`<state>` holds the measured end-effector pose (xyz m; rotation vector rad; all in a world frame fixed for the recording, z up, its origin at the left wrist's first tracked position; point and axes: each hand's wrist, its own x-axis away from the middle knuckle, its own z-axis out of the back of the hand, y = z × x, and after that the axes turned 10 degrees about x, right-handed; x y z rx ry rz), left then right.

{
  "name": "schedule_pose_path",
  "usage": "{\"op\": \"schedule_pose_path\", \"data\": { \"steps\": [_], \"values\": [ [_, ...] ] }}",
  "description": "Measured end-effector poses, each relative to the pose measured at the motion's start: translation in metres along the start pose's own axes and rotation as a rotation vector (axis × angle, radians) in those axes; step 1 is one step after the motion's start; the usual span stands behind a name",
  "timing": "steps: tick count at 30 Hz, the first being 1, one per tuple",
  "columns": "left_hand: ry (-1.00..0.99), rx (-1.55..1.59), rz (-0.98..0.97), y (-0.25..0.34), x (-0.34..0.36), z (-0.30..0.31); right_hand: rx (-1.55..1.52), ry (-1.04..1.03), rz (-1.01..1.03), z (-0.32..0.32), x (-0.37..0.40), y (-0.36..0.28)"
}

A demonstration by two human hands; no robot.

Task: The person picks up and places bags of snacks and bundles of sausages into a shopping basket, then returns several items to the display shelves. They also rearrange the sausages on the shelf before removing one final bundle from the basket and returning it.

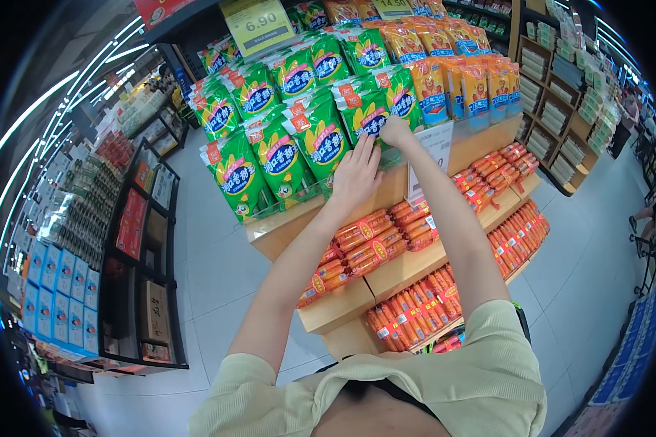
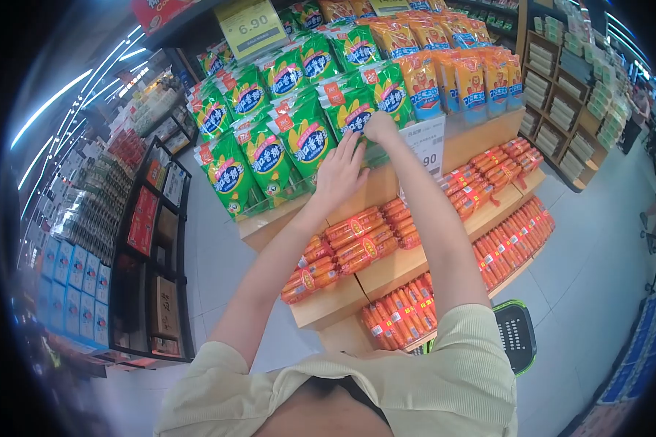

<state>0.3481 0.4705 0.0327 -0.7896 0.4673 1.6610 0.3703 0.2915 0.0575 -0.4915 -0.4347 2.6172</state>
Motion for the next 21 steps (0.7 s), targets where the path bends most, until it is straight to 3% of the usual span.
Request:
{"op": "schedule_pose_path", "data": {
  "steps": [2, 4, 6, 8, 10, 12, 14, 17, 18, 19, 20, 21],
  "values": [
    [-0.061, 0.004, 0.036, 0.002, 0.001, 0.001, -0.024, 0.004, -0.018, -0.006, 0.006, -0.003],
    [-0.089, 0.021, 0.056, 0.001, 0.004, -0.002, -0.163, 0.218, -0.11, -0.013, 0.017, -0.008],
    [-0.091, -0.143, 0.001, -0.002, 0.014, -0.012, -0.193, 0.269, -0.061, -0.014, 0.032, -0.012],
    [-0.077, -0.125, 0.049, 0.014, 0.031, 0.001, -0.263, 0.539, -0.025, -0.012, 0.047, -0.017],
    [-0.176, -0.236, -0.078, 0.035, 0.059, 0.015, -0.338, 0.516, -0.042, -0.008, 0.062, -0.025],
    [-0.196, 0.141, -0.097, 0.063, 0.102, 0.021, -0.377, 0.766, 0.145, -0.008, 0.084, -0.035],
    [-0.188, 0.355, 0.048, 0.101, 0.143, 0.037, -0.427, 0.768, 0.324, 0.0, 0.136, -0.05],
    [0.002, 0.535, 0.163, 0.148, 0.223, 0.055, -0.721, 0.391, 0.414, -0.007, 0.252, -0.064],
    [-0.087, 0.6, 0.209, 0.16, 0.254, 0.06, -0.804, 0.276, 0.417, -0.018, 0.288, -0.064],
    [-0.031, 0.682, 0.293, 0.175, 0.269, 0.078, -0.634, 0.233, 0.427, -0.031, 0.32, -0.06],
    [-0.114, 0.798, 0.491, 0.185, 0.299, 0.086, -0.662, 0.157, 0.383, -0.047, 0.35, -0.056],
    [-0.202, 0.91, 0.695, 0.192, 0.327, 0.094, -0.765, 0.001, 0.215, -0.072, 0.383, -0.046]
  ]
}}
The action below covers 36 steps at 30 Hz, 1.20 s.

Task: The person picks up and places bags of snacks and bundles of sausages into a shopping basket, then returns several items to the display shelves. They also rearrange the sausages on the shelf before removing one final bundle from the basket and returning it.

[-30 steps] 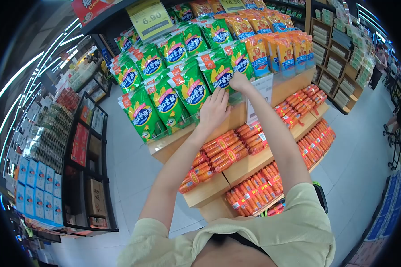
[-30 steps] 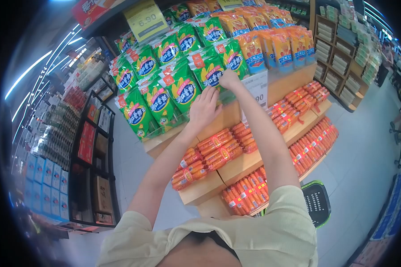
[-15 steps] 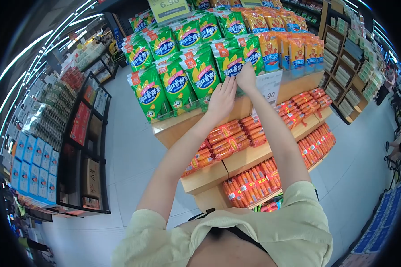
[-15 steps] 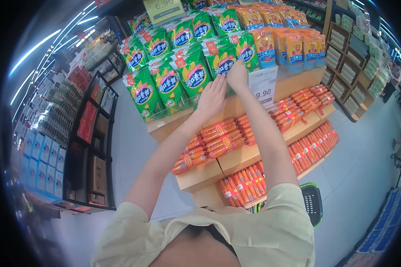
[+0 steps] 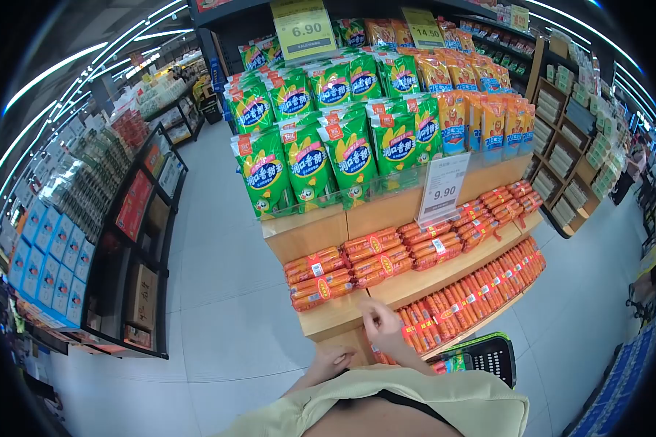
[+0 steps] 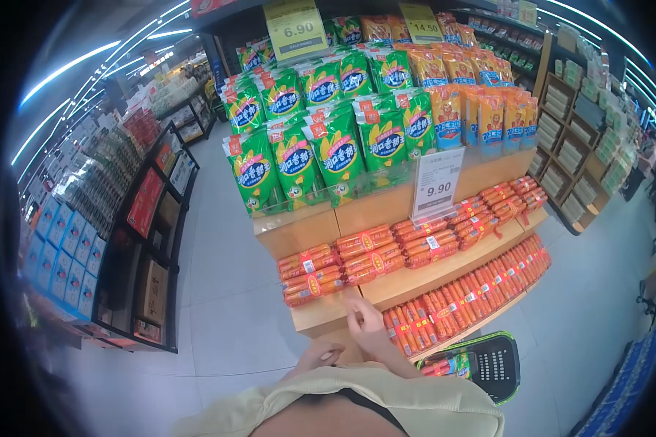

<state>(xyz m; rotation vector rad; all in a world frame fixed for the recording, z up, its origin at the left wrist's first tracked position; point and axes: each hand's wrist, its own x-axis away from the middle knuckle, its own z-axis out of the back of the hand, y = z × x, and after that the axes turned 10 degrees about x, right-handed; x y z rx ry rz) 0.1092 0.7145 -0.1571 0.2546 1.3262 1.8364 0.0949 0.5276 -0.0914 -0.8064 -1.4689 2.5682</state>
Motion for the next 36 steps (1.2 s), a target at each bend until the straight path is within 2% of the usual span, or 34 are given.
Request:
{"op": "schedule_pose_path", "data": {
  "steps": [2, 3, 5, 9, 11, 13, 14, 16, 17, 19, 20, 21, 22, 23, 25, 26, 27, 30, 31, 33, 34, 35, 36],
  "values": [
    [0.236, 0.155, 0.388, -0.009, 0.034, 0.011, -0.312, -0.108, -0.255, -0.024, 0.061, 0.048],
    [0.234, 0.151, 0.388, -0.014, 0.045, 0.014, -0.315, -0.106, -0.255, -0.018, 0.063, 0.049],
    [0.617, 0.23, 0.447, -0.024, 0.06, 0.019, -0.472, -0.067, -0.518, 0.0, 0.067, 0.036],
    [0.576, 0.251, 0.443, -0.014, 0.05, 0.021, -0.369, -0.091, -0.471, 0.008, 0.04, 0.025],
    [0.289, 0.139, 0.319, -0.012, 0.036, 0.018, -0.423, -0.117, -0.441, -0.003, 0.026, 0.024],
    [0.139, 0.107, 0.207, -0.004, 0.023, 0.009, -0.478, -0.139, -0.405, -0.018, 0.021, 0.013],
    [0.136, 0.107, 0.207, 0.002, 0.018, 0.004, -0.453, -0.14, -0.355, -0.028, 0.021, 0.005],
    [-0.075, 0.138, 0.116, 0.013, 0.013, -0.003, -0.307, -0.184, -0.29, -0.039, 0.027, -0.017],
    [-0.079, 0.138, 0.114, 0.008, 0.019, -0.005, -0.307, -0.179, -0.291, -0.043, 0.034, -0.027],
    [-0.241, 0.057, 0.215, -0.019, 0.04, -0.014, -0.088, -0.322, -0.057, -0.049, 0.051, -0.045],
    [-0.254, 0.056, 0.211, -0.044, 0.048, -0.022, -0.087, -0.309, -0.063, -0.044, 0.059, -0.055],
    [-0.23, 0.03, 0.069, -0.074, 0.055, -0.031, -0.056, -0.419, -0.085, -0.038, 0.067, -0.066],
    [-0.212, 0.007, -0.071, -0.076, 0.057, -0.031, -0.03, -0.525, -0.11, -0.035, 0.076, -0.072],
    [-0.241, 0.007, -0.072, -0.077, 0.064, -0.031, -0.038, -0.503, -0.127, -0.035, 0.084, -0.071],
    [-0.193, 0.258, 0.138, -0.028, 0.063, -0.014, 0.003, -0.351, -0.072, -0.033, 0.099, -0.065],
    [-0.255, 0.2, 0.235, -0.021, 0.07, -0.015, 0.0, -0.312, -0.104, -0.033, 0.105, -0.06],
    [-0.302, 0.189, 0.238, -0.012, 0.072, -0.014, -0.013, -0.273, -0.129, -0.029, 0.108, -0.061],
    [-0.452, 0.314, 0.497, 0.011, 0.063, -0.018, 0.054, -0.199, -0.244, -0.015, 0.112, -0.063],
    [-0.504, 0.306, 0.502, 0.012, 0.062, -0.02, 0.071, -0.159, -0.259, -0.01, 0.116, -0.063],
    [-0.504, 0.258, 0.351, 0.013, 0.065, -0.031, 0.086, -0.094, -0.313, 0.0, 0.129, -0.064],
    [-0.547, 0.258, 0.361, 0.011, 0.067, -0.037, 0.107, -0.074, -0.269, 0.002, 0.136, -0.066],
    [-0.562, 0.164, 0.306, 0.009, 0.068, -0.041, 0.127, -0.056, -0.225, 0.005, 0.142, -0.067],
    [-0.582, 0.071, 0.25, 0.008, 0.073, -0.045, 0.116, -0.031, -0.264, 0.007, 0.15, -0.068]
  ]
}}
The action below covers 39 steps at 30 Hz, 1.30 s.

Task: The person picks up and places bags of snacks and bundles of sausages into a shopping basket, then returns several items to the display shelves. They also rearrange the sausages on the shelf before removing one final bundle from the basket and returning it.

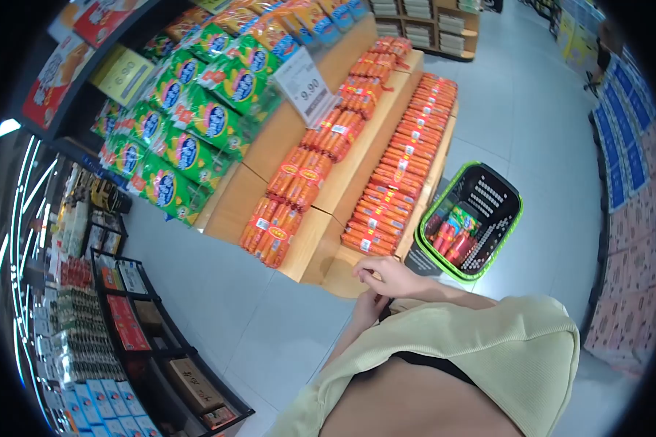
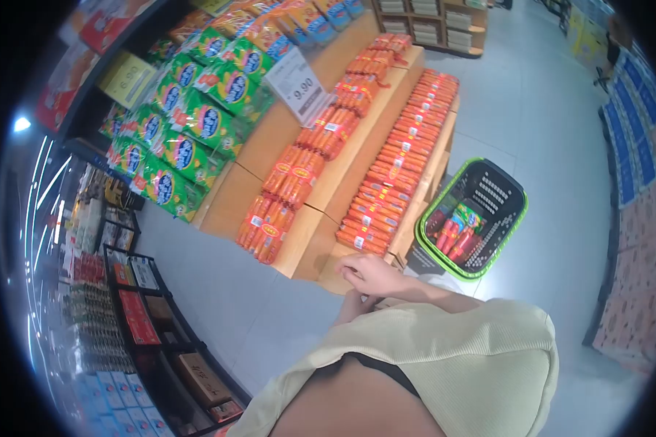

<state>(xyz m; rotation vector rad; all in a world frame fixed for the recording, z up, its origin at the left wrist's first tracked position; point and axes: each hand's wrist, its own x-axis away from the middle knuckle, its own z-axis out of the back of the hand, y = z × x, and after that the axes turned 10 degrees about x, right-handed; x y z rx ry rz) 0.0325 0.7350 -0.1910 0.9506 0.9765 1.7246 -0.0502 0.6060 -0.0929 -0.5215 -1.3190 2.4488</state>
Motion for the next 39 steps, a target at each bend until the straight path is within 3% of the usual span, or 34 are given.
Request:
{"op": "schedule_pose_path", "data": {
  "steps": [5, 9, 12, 17, 19, 21, 23, 25, 29, 32, 35, 37, 39],
  "values": [
    [0.096, -0.009, -0.262, 0.035, 0.003, -0.038, -0.02, 0.06, 0.132, 0.022, 0.048, 0.012],
    [-0.123, -0.106, -0.024, 0.041, 0.009, -0.083, -0.014, 0.075, 0.003, 0.056, 0.108, 0.026],
    [-0.323, -0.177, -0.083, 0.032, 0.011, -0.135, -0.013, 0.118, -0.065, 0.085, 0.164, 0.045],
    [-0.356, -0.132, -0.183, 0.061, 0.029, -0.236, 0.078, 0.075, -0.17, 0.119, 0.261, 0.068],
    [-0.432, 0.318, -0.164, 0.074, 0.029, -0.277, 0.108, 0.01, -0.214, 0.134, 0.291, 0.072],
    [-0.495, 0.291, -0.09, 0.094, 0.036, -0.289, 0.136, 0.043, -0.179, 0.14, 0.317, 0.076],
    [-0.562, 0.255, -0.025, 0.099, 0.04, -0.295, 0.138, -0.097, -0.275, 0.15, 0.333, 0.068],
    [-0.545, -0.126, -0.012, 0.089, 0.041, -0.298, 0.166, -0.05, -0.26, 0.151, 0.346, 0.06],
    [-0.601, 0.008, -0.023, 0.086, 0.052, -0.294, 0.324, 0.158, -0.289, 0.143, 0.364, 0.03],
    [-0.725, -0.015, -0.047, 0.067, 0.059, -0.298, 0.273, 0.356, -0.356, 0.122, 0.38, 0.005],
    [-0.826, -0.029, -0.123, 0.064, 0.066, -0.302, 0.106, 0.302, -0.468, 0.116, 0.407, -0.009],
    [-0.905, -0.079, 0.065, 0.067, 0.069, -0.305, 0.233, 0.306, -0.489, 0.111, 0.427, -0.006],
    [-0.928, -0.132, 0.046, 0.068, 0.067, -0.315, 0.311, 0.237, -0.531, 0.11, 0.443, -0.002]
  ]
}}
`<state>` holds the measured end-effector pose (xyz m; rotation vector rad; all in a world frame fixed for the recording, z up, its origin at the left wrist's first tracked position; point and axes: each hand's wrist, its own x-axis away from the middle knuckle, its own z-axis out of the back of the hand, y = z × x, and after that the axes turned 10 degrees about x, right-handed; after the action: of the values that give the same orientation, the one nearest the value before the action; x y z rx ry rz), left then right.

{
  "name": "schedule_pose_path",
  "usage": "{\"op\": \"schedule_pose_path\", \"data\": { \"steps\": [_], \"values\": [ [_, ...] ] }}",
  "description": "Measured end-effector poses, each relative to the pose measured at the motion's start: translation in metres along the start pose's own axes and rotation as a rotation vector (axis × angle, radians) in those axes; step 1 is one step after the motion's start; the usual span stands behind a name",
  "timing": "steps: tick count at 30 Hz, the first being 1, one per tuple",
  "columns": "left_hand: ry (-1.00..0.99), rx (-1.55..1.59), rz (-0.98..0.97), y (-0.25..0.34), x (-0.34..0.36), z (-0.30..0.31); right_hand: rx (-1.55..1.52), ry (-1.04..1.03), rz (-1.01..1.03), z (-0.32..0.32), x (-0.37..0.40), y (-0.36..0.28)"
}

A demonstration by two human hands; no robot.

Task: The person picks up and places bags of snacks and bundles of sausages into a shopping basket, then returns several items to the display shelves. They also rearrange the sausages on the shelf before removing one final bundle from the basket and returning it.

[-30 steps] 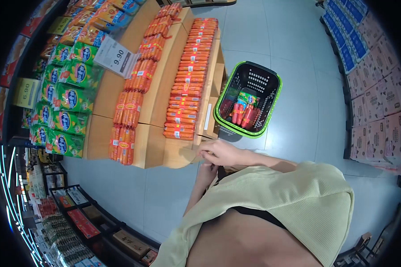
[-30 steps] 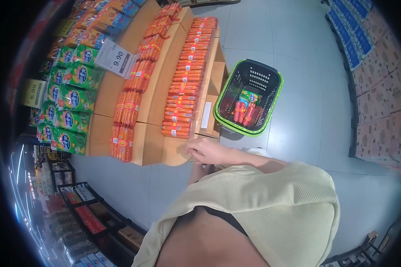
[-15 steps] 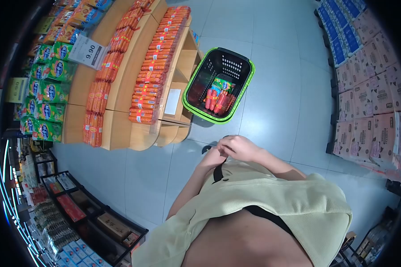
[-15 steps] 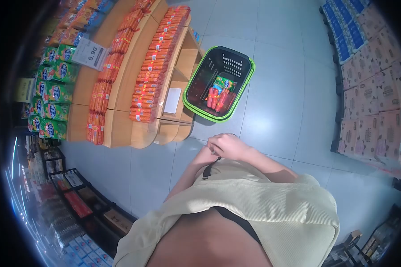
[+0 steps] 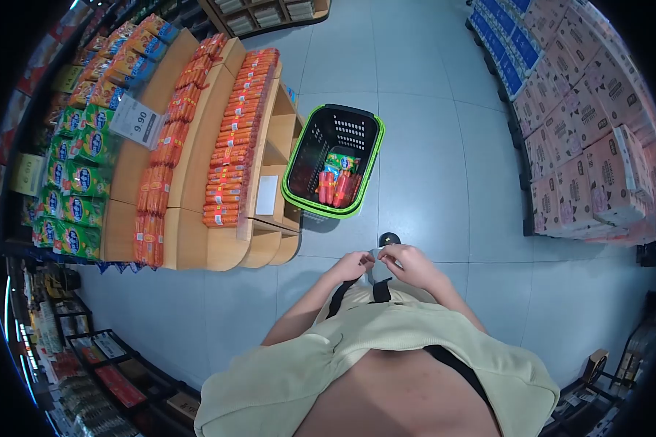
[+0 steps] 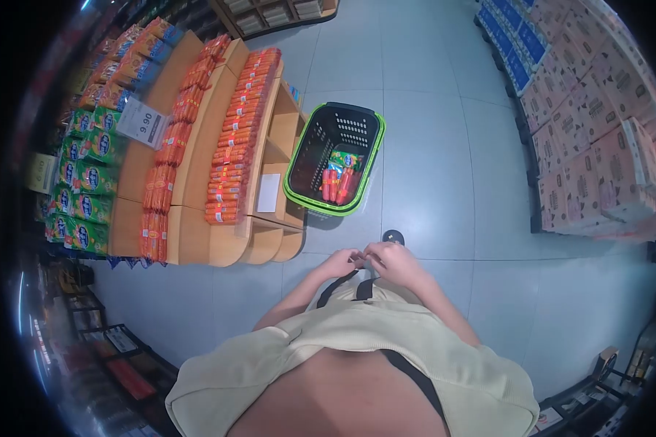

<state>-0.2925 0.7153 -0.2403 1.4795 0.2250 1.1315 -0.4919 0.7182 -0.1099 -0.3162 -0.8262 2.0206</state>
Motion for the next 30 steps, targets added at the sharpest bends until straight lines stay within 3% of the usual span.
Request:
{"op": "schedule_pose_path", "data": {
  "steps": [6, 8, 9, 11, 15, 18, 20, 21, 23, 26, 28, 30],
  "values": [
    [0.035, 0.022, -0.139, -0.029, -0.044, -0.022, -0.269, -0.003, 0.011, 0.02, 0.012, 0.018],
    [0.013, 0.113, 0.119, -0.02, -0.059, -0.03, -0.23, 0.007, 0.02, 0.028, 0.016, 0.044],
    [0.016, 0.11, 0.106, -0.013, -0.069, -0.031, -0.117, 0.014, 0.025, 0.035, 0.018, 0.059],
    [0.0, 0.127, 0.3, -0.004, -0.085, -0.034, -0.003, 0.038, 0.04, 0.055, 0.025, 0.082],
    [0.058, 0.328, 0.154, -0.008, -0.117, -0.031, -0.061, 0.014, -0.009, 0.083, 0.037, 0.129],
    [0.206, 0.203, 0.144, 0.017, -0.127, -0.018, -0.098, -0.037, -0.095, 0.104, 0.034, 0.149],
    [0.437, 0.104, 0.201, 0.006, -0.126, -0.01, -0.149, -0.036, -0.108, 0.112, 0.023, 0.156],
    [0.45, 0.126, 0.211, -0.003, -0.121, -0.006, -0.145, -0.061, -0.1, 0.113, 0.014, 0.159],
    [0.581, 0.01, 0.323, -0.029, -0.113, 0.006, -0.114, -0.131, -0.046, 0.112, -0.01, 0.165],
    [0.644, 0.181, 0.726, -0.073, -0.098, 0.017, -0.079, -0.153, 0.011, 0.108, -0.053, 0.163],
    [0.553, 0.119, 0.936, -0.132, -0.091, 0.028, -0.056, -0.156, 0.044, 0.107, -0.085, 0.162],
    [0.539, 0.112, 0.999, -0.179, -0.084, 0.032, -0.115, -0.142, 0.027, 0.111, -0.119, 0.162]
  ]
}}
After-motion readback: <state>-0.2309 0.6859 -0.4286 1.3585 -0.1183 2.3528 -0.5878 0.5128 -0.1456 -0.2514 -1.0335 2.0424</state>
